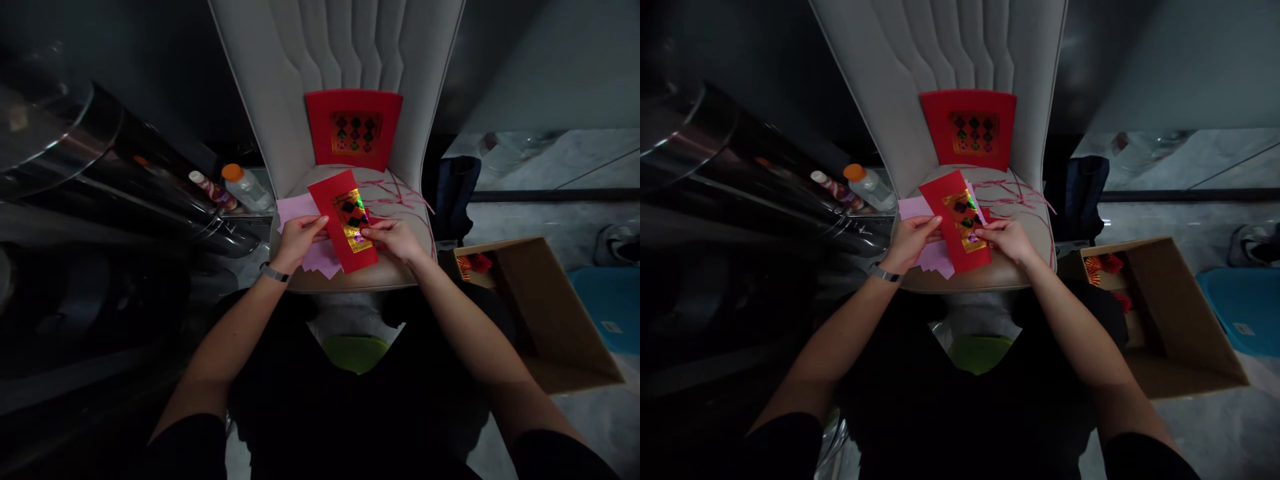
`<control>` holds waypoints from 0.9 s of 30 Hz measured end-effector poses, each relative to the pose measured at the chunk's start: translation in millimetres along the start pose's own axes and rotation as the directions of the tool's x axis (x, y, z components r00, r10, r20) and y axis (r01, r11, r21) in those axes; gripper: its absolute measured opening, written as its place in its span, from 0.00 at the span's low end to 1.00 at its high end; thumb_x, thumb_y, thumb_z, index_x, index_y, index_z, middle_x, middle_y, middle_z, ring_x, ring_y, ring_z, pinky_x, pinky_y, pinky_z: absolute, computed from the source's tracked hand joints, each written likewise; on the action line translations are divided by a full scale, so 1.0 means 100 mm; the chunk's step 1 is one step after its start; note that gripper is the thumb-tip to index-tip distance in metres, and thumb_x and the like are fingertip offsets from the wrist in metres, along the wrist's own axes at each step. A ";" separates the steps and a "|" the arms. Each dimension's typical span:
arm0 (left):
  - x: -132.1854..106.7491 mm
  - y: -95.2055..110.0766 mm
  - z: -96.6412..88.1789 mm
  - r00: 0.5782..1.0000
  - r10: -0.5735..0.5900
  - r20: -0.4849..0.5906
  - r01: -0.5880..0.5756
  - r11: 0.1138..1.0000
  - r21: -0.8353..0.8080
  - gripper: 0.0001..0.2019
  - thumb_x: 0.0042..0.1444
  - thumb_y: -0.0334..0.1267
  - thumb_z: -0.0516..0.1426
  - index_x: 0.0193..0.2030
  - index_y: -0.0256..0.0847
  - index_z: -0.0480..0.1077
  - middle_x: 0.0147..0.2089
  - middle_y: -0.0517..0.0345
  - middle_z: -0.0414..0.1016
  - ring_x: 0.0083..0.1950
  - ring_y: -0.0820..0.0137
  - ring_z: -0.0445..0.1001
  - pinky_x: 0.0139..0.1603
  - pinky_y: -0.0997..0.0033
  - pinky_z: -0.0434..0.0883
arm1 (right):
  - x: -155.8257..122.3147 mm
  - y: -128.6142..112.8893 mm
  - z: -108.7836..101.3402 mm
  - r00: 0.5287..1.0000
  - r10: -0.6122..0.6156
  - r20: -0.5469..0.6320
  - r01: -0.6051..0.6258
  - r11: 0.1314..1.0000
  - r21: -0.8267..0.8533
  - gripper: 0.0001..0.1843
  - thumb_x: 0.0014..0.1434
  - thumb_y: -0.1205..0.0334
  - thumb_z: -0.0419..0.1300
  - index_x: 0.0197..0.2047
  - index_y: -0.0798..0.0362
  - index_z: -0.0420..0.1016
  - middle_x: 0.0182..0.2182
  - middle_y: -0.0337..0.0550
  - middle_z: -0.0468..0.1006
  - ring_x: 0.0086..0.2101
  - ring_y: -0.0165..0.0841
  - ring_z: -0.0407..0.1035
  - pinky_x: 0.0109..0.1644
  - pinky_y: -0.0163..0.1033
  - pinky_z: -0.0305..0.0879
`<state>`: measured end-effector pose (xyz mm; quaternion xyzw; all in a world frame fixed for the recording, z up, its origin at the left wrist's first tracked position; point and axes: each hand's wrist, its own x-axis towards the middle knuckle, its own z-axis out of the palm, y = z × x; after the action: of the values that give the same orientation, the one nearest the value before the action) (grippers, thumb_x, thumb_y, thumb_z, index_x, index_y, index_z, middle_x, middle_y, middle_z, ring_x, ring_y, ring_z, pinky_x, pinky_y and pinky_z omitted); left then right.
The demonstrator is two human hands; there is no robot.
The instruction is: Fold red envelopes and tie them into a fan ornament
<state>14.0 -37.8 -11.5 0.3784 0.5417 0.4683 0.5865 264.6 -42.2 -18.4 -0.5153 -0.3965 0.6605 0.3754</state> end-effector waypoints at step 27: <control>0.15 0.00 -0.06 0.980 0.133 -0.150 -0.127 0.991 0.046 0.21 0.51 0.53 0.70 0.42 0.38 0.79 0.37 0.54 0.83 0.35 0.68 0.81 0.43 0.67 0.78 | -0.11 -0.14 -0.24 0.974 0.056 0.219 0.032 0.926 -0.376 0.24 0.42 0.42 0.80 0.27 0.55 0.85 0.22 0.46 0.82 0.21 0.33 0.74 0.25 0.37 0.71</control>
<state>7.6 -23.6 -16.8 0.3865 0.5676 0.5235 0.5044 291.9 -43.2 -5.1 -0.5019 -0.5530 0.6284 0.2177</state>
